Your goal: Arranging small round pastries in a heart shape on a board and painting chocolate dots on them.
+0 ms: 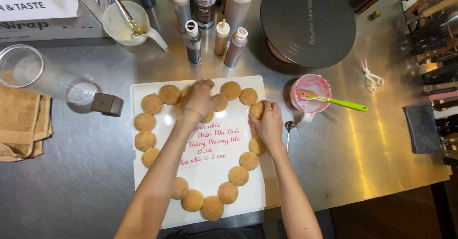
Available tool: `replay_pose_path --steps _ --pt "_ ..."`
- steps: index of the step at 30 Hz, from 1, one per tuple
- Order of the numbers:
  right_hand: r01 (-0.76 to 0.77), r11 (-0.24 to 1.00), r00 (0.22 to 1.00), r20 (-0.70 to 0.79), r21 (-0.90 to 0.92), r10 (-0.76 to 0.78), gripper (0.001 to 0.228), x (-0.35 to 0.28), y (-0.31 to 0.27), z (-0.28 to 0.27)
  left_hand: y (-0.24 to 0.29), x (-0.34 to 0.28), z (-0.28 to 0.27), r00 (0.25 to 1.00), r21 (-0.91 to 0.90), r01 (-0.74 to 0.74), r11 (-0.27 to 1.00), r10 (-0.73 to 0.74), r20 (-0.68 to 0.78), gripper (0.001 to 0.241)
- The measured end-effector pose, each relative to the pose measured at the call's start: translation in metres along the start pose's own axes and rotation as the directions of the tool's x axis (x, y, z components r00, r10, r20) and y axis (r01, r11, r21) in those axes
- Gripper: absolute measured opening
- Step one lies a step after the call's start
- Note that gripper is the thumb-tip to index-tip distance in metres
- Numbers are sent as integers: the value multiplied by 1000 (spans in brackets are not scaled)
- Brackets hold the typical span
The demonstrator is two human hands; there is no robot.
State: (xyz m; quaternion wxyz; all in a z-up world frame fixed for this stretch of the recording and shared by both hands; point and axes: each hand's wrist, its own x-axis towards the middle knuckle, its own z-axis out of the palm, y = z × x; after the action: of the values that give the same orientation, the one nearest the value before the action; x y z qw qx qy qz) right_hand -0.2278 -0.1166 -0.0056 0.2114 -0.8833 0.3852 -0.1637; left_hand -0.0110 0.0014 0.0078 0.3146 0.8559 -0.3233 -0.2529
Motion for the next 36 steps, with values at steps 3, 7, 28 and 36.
replay_pose_path --steps 3,7,28,36 --pt "-34 999 999 22 -40 35 57 3 4 2 17 -16 12 980 385 -199 901 182 81 77" --pt "-56 989 998 -29 136 61 54 7 -3 -15 -8 -11 45 977 418 -198 887 214 10 66" --pt "770 630 492 540 97 -683 44 82 -72 33 -42 -136 -75 829 -350 -138 927 -85 -553 53" --pt "775 629 509 525 67 -682 67 102 -69 2 -47 -136 -67 862 -416 -101 904 -129 -491 58"
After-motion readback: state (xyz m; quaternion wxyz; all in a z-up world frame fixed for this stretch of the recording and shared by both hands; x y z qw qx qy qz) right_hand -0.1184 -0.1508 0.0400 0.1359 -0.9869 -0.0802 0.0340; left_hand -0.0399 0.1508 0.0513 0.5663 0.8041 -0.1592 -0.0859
